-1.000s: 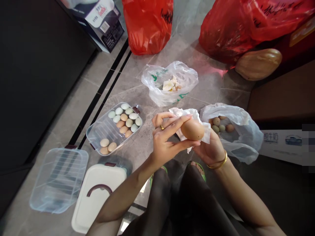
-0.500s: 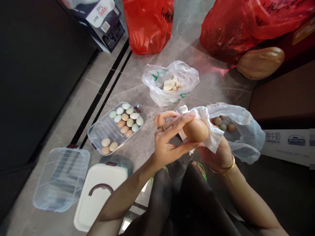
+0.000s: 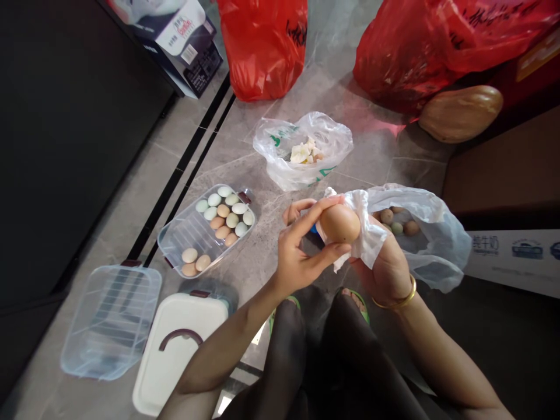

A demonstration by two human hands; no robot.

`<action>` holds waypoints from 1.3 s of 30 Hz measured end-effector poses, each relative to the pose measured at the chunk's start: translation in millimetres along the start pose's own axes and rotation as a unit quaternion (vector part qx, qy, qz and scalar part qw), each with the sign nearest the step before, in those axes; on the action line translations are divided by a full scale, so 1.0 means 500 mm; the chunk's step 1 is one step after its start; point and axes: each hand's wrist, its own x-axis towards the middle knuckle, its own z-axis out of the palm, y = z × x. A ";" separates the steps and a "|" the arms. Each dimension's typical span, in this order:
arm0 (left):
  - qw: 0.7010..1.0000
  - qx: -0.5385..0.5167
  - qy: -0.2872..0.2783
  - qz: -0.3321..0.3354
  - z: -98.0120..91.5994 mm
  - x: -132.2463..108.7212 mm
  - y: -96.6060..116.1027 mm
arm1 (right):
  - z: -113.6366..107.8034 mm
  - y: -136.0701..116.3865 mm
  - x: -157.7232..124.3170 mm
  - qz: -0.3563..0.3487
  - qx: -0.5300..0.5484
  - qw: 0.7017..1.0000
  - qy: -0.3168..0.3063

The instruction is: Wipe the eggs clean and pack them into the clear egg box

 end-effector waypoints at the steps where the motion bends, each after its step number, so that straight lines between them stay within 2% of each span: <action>1: 1.000 -0.012 0.000 -0.006 0.001 0.000 0.000 | -0.001 0.002 0.002 0.000 -0.002 1.000 -0.003; 4: 0.999 -0.042 0.001 -0.027 0.002 0.005 -0.009 | -0.008 0.014 0.013 0.006 -0.010 1.000 -0.002; 7: 0.996 -0.065 0.015 -0.051 -0.003 0.019 -0.039 | -0.021 0.032 0.030 0.031 0.019 0.999 0.001; 11: 0.993 -0.095 0.063 -0.036 -0.011 0.041 -0.089 | -0.038 0.049 0.048 0.054 0.053 0.997 0.020; 14: 0.991 -0.105 0.076 -0.025 -0.010 0.047 -0.103 | -0.043 0.051 0.054 0.055 0.054 0.997 0.023; 17: 0.992 -0.098 0.078 -0.022 -0.006 0.044 -0.095 | -0.041 0.049 0.057 0.053 0.045 0.997 0.016; 22: 0.991 -0.070 0.111 -0.014 -0.005 0.039 -0.057 | -0.033 0.042 0.054 0.051 0.038 0.998 0.008; 28: 0.993 -0.067 0.098 -0.008 0.000 0.037 -0.014 | -0.025 0.032 0.043 0.053 0.040 0.998 -0.014; 34: 0.994 -0.071 0.084 -0.003 0.003 0.033 -0.004 | -0.020 0.025 0.036 0.051 0.048 0.997 -0.013; 39: 0.992 -0.076 0.095 -0.012 0.007 0.034 0.000 | -0.023 0.027 0.033 0.047 0.036 0.998 -0.015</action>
